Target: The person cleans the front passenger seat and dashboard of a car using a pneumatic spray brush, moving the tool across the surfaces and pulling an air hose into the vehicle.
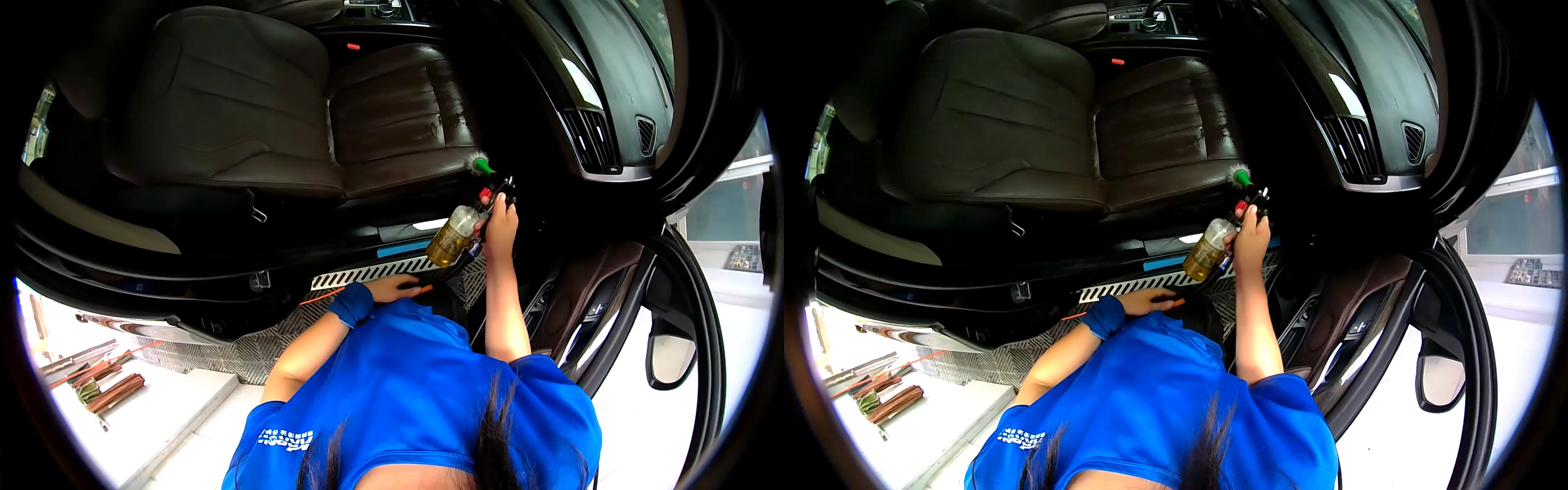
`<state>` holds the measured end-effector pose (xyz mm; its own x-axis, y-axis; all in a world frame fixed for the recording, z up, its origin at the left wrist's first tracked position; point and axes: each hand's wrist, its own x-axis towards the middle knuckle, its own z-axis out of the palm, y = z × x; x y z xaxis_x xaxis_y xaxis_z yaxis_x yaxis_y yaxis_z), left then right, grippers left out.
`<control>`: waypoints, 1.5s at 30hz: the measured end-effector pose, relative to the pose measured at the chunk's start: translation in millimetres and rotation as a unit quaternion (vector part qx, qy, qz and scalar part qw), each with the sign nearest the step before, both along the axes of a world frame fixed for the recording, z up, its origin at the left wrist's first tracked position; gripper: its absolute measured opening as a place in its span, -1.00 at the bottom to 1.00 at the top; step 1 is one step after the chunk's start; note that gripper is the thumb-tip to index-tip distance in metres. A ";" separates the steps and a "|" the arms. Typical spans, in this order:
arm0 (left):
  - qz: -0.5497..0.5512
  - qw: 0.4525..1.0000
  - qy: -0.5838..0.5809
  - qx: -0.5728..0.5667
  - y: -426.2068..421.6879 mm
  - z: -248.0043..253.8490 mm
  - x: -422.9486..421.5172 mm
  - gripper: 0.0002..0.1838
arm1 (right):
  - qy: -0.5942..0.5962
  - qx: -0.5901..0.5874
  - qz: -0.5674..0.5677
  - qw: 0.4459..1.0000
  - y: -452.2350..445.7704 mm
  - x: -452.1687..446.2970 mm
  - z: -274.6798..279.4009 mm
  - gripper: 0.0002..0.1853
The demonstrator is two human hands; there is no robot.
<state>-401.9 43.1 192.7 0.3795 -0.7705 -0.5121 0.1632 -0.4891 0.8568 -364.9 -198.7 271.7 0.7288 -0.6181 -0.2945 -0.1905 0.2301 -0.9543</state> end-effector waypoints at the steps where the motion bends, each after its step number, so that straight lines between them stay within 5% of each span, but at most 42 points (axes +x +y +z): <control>1: -0.132 0.989 0.028 0.068 6.3 -7.8 0.9 -0.45 | 0.005 -0.011 0.000 1.000 -7.2 6.1 -1.3 -0.66; 3: -0.107 0.990 0.088 0.041 26.8 -49.2 -4.0 -0.41 | 0.030 -0.020 0.010 0.999 -19.5 19.4 0.1 -0.65; 4: -0.056 0.982 0.173 0.048 37.6 -113.6 -15.8 -0.32 | 0.032 -0.026 0.004 0.999 -23.5 27.6 -0.1 -0.65; 7: -0.038 0.970 0.174 0.164 71.6 -92.1 -17.2 -0.30 | 0.065 -0.021 0.024 0.997 -37.2 46.0 -2.3 -0.70; 12: -0.011 0.986 0.145 0.087 114.3 -220.8 -62.4 -0.52 | 0.102 -0.020 0.075 0.992 -45.9 67.8 10.0 -0.71; 13: -0.010 0.986 0.145 0.086 116.6 -199.4 -61.5 -0.52 | 0.102 -0.020 0.076 0.992 -42.2 69.1 11.9 -0.71; 15: -0.169 0.961 -0.120 0.183 118.5 -124.6 -54.4 -0.60 | 0.124 -0.048 0.135 0.982 -34.0 71.3 14.4 -0.71; 16: -0.084 0.984 0.042 0.149 122.7 -149.8 -59.4 -0.56 | 0.119 -0.048 0.156 0.979 -27.3 71.2 15.4 -0.71; 17: -0.086 0.985 0.041 0.146 126.1 -171.5 -73.5 -0.56 | 0.129 -0.031 0.185 0.974 -22.0 69.4 17.1 -0.72; 20: 0.168 0.972 -0.006 0.162 115.0 -171.5 -83.1 -0.56 | 0.122 0.039 0.256 0.958 2.0 66.4 34.3 -0.71; 21: 0.164 0.973 -0.005 0.160 106.2 -168.8 -79.2 -0.56 | 0.121 0.068 0.276 0.951 8.1 65.3 37.7 -0.70; 23: -0.053 0.994 -0.057 0.080 91.8 -154.0 -62.7 -0.54 | 0.131 0.053 0.283 0.949 8.4 67.1 26.5 -0.70; 24: -0.059 0.997 0.007 0.056 91.4 -190.3 -68.4 -0.55 | 0.138 0.018 0.273 0.952 6.5 69.0 21.3 -0.70; 30: -0.029 0.986 -0.092 0.133 107.4 -188.8 -83.8 -0.67 | 0.144 -0.171 0.125 0.967 -38.3 68.0 7.7 -0.71; 33: 0.097 0.986 0.009 0.136 108.8 -128.4 -69.4 -0.74 | 0.156 -0.168 0.127 0.965 -41.5 56.3 24.3 -0.72; 34: 0.123 0.992 -0.017 0.025 121.8 -198.1 -85.3 -0.73 | 0.151 -0.157 0.160 0.963 -41.0 51.9 24.3 -0.72; 35: 0.119 0.992 -0.017 0.025 123.1 -198.0 -83.4 -0.73 | 0.148 -0.146 0.191 0.959 -40.0 45.8 23.6 -0.72; 39: 0.133 0.986 -0.101 0.019 127.3 -130.6 -68.7 -0.68 | 0.151 -0.048 0.285 0.945 -36.9 23.7 45.1 -0.80; 43: 0.095 0.983 -0.130 0.094 131.7 -71.8 -55.5 -0.53 | 0.106 -0.081 0.123 0.983 -61.6 12.5 29.1 -0.83; 45: -0.008 0.965 -0.198 0.172 136.6 -62.0 -58.2 -0.55 | 0.102 -0.147 0.062 0.982 -87.8 10.1 -3.4 -0.82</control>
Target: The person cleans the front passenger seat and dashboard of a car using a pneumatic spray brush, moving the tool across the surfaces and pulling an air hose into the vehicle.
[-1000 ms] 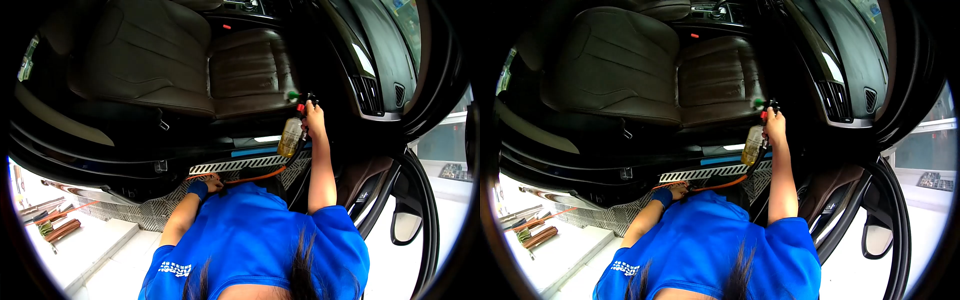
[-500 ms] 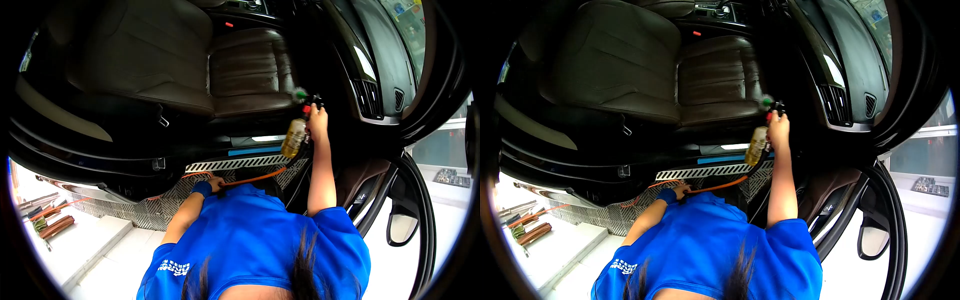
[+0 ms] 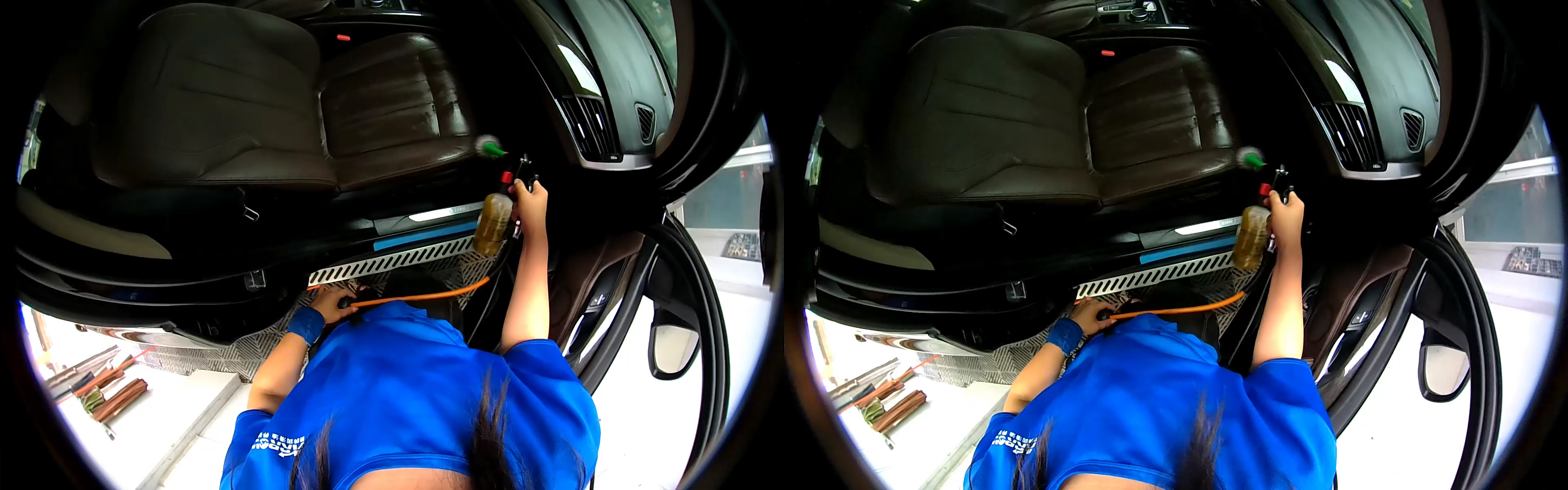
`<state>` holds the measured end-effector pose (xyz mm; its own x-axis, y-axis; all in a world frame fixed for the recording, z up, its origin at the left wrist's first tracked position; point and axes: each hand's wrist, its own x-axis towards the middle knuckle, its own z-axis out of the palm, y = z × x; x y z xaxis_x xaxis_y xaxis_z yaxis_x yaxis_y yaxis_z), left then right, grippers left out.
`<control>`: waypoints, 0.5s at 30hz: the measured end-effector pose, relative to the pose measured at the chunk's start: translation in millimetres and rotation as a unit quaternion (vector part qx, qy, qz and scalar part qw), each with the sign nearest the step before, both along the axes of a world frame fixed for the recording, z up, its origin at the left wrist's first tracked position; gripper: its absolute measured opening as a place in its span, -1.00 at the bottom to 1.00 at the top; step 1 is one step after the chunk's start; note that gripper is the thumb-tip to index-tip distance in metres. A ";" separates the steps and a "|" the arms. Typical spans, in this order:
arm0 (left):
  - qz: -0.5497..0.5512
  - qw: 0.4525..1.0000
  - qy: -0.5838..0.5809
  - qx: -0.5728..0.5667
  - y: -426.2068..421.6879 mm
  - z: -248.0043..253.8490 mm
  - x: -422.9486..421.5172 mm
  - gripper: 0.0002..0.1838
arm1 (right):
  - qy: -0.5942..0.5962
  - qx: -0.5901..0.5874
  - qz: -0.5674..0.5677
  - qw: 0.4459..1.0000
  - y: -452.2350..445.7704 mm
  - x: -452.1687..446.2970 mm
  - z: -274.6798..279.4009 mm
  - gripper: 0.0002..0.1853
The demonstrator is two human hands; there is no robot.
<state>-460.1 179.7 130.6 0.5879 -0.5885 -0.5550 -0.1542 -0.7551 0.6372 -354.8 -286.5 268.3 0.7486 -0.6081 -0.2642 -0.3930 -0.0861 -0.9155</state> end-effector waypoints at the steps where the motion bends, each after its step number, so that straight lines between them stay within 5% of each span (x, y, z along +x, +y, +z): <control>1: -0.001 0.999 -0.024 -0.035 2.4 -6.0 -4.6 -0.59 | 0.025 -0.006 -0.015 1.000 -12.7 -0.4 -14.1 -0.83; 6: 0.003 1.000 -0.006 0.004 -25.7 29.6 10.1 -0.65 | 0.066 0.076 0.053 0.994 -33.1 -19.5 -66.1 -0.93; 12: 0.175 0.983 0.026 -0.046 -28.7 57.7 11.6 -0.51 | -0.017 0.125 -0.075 0.989 -20.9 -50.1 -120.2 -0.97; 15: 0.165 0.986 0.021 -0.028 -20.4 51.0 -4.5 -0.49 | 0.025 0.126 -0.058 0.990 -11.1 -57.5 -163.1 -0.99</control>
<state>-464.6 159.2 181.6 0.7302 -0.3984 -0.5551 0.1215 -0.7237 0.6793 -412.3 -297.5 105.3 0.6601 -0.5987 -0.4537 -0.4327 0.1907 -0.8811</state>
